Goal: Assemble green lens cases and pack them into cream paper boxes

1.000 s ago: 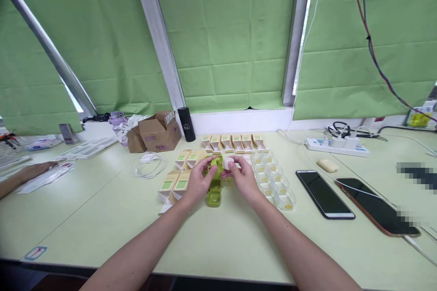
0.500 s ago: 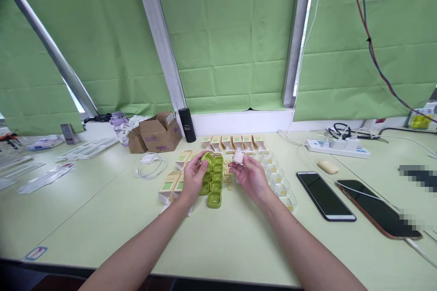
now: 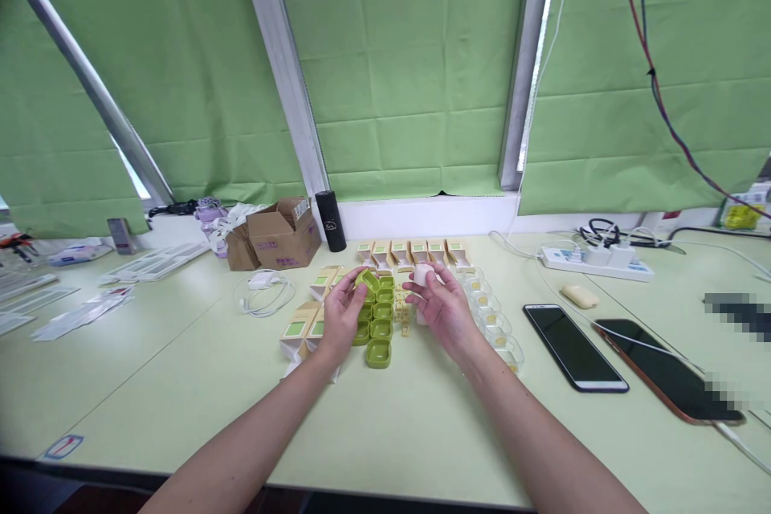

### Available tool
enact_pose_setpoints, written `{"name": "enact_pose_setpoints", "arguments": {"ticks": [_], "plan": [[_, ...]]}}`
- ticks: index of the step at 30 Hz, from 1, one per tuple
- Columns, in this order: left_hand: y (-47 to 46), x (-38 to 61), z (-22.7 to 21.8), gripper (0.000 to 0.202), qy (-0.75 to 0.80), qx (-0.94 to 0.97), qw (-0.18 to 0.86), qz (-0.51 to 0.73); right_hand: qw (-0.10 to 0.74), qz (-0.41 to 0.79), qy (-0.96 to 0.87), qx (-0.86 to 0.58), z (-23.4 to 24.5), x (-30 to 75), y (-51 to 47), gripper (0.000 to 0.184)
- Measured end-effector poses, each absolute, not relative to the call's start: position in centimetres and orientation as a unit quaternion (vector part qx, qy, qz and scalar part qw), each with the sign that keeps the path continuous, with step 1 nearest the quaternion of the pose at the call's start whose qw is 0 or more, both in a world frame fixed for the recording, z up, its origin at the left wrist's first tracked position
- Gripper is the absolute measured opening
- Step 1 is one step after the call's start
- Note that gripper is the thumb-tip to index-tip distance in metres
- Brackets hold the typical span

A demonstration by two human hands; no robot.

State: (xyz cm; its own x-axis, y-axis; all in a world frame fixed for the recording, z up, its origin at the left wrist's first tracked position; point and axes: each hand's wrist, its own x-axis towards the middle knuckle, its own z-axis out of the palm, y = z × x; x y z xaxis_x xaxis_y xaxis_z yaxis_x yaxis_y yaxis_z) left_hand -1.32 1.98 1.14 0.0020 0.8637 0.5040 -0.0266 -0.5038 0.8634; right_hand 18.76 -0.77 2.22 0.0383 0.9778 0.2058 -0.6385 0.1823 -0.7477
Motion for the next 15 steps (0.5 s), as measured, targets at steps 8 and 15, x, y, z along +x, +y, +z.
{"name": "enact_pose_setpoints", "arguments": {"ticks": [8,15], "plan": [[2.1,-1.3,0.8,0.054,0.345,0.615,0.351,0.616,0.701,0.539,-0.384,-0.264,2.5,18.5,-1.1,0.045],[2.1,-1.3,0.7,0.054,0.342,0.62,0.339,0.619,0.689,0.476,-0.453,-0.306,3.4,18.7,-1.4,0.047]]}}
